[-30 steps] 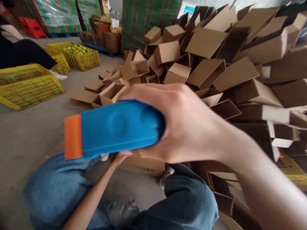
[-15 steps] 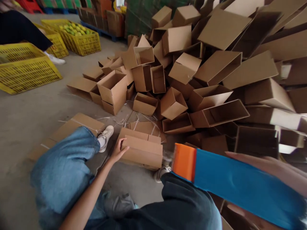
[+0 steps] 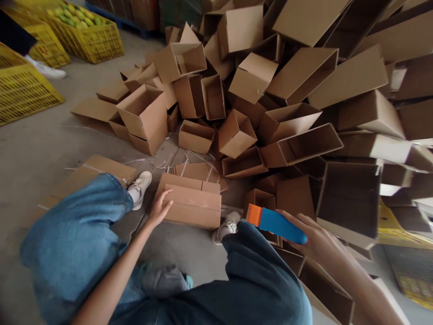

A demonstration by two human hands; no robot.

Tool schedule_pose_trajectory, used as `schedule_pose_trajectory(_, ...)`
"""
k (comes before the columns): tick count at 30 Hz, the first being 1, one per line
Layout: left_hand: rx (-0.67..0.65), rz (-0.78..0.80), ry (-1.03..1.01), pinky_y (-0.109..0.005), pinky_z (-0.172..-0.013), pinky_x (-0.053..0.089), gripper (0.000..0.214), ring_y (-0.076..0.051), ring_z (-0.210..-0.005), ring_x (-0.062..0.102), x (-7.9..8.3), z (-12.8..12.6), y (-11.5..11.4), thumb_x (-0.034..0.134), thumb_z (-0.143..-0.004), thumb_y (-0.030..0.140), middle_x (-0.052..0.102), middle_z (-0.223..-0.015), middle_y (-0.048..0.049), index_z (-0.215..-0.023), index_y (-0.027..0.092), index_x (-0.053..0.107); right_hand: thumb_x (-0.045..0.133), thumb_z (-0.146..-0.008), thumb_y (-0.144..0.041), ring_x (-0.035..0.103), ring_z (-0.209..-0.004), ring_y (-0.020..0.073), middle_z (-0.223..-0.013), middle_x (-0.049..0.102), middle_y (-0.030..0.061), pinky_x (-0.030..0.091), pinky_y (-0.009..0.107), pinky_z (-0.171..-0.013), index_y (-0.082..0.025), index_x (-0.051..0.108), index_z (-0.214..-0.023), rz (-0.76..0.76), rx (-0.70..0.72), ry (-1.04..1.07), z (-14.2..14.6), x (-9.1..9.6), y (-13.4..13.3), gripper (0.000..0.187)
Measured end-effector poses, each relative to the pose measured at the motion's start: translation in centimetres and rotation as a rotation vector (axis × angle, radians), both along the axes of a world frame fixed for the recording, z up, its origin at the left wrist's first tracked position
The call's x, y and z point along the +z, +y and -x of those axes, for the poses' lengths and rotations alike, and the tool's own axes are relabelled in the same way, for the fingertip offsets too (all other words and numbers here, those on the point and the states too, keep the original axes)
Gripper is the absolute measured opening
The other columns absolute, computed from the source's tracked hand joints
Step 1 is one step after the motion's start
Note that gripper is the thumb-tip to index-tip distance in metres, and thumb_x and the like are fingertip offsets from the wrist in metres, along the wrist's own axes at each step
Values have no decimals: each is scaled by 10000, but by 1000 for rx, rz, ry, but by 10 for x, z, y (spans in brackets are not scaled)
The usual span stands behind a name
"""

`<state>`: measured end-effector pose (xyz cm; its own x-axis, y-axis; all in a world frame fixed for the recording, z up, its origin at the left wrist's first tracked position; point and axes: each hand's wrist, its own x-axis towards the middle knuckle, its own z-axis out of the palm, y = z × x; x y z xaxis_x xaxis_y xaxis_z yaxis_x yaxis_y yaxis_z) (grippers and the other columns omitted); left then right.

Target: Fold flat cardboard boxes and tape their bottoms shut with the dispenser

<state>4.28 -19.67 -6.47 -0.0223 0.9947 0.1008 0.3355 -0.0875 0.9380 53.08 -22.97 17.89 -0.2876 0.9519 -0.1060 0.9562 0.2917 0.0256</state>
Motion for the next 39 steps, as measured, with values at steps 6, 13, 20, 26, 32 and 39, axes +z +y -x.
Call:
schedule_pose_trajectory(6, -113, 129, 41, -391, -1186, 287, 453, -225, -1386, 434, 4, 14, 5, 533, -900, 345, 525, -1441, -75, -1338, 242, 481, 574, -850, -238, 698, -921, 318, -1109, 679, 140, 548, 391, -747, -364, 388, -1502, 42, 141, -67, -16, -52, 16, 689)
schedule_pose_trajectory(13, -205, 232, 22, -382, -1200, 266, 520, -230, -1430, 382, 19, 22, 7, 553, -898, 374, 466, -1503, -81, -1387, 234, 447, 535, -841, -231, 671, -1000, 282, -1120, 692, 104, 512, 391, -823, -309, 444, -1471, 31, 181, -169, -10, -93, 22, 642)
schedule_pose_trajectory(20, -327, 330, -23, -380, -1230, 186, 691, -211, -1492, 261, 28, 33, 11, 631, -847, 397, 323, -1602, -60, -1467, 260, 357, 544, -859, -229, 643, -975, 259, -1107, 675, 110, 468, 359, -809, -246, 436, -1481, -7, 219, -181, -13, -121, 26, 631)
schedule_pose_trajectory(26, -279, 311, -42, -413, -1205, 258, 780, -253, -1459, 333, 28, 27, 8, 736, -765, 416, 393, -1561, -71, -1447, 278, 384, 588, -887, -337, 634, -991, 273, -1114, 675, 125, 434, 369, -840, -237, 434, -1480, 57, 216, -165, 19, -149, 35, 621)
schedule_pose_trajectory(32, 58, 220, 65, -428, -1163, 322, 796, -286, -1410, 415, 28, -3, 11, 727, -764, 517, 462, -1492, -122, -1421, 249, 368, 680, -835, -358, 641, -999, 306, -1133, 658, 173, 401, 420, -915, -170, 468, -1449, 184, 248, -127, 59, -168, 43, 676)
schedule_pose_trajectory(39, 113, 440, 237, -495, -1123, 356, 1344, -391, -1444, 338, 42, -6, 31, 878, -557, 509, 327, -1555, -279, -1541, 140, 42, 668, -842, -445, 650, -975, 294, -1129, 635, 153, 473, 374, -850, -177, 335, -1530, 246, 286, -71, 69, -164, 46, 810)
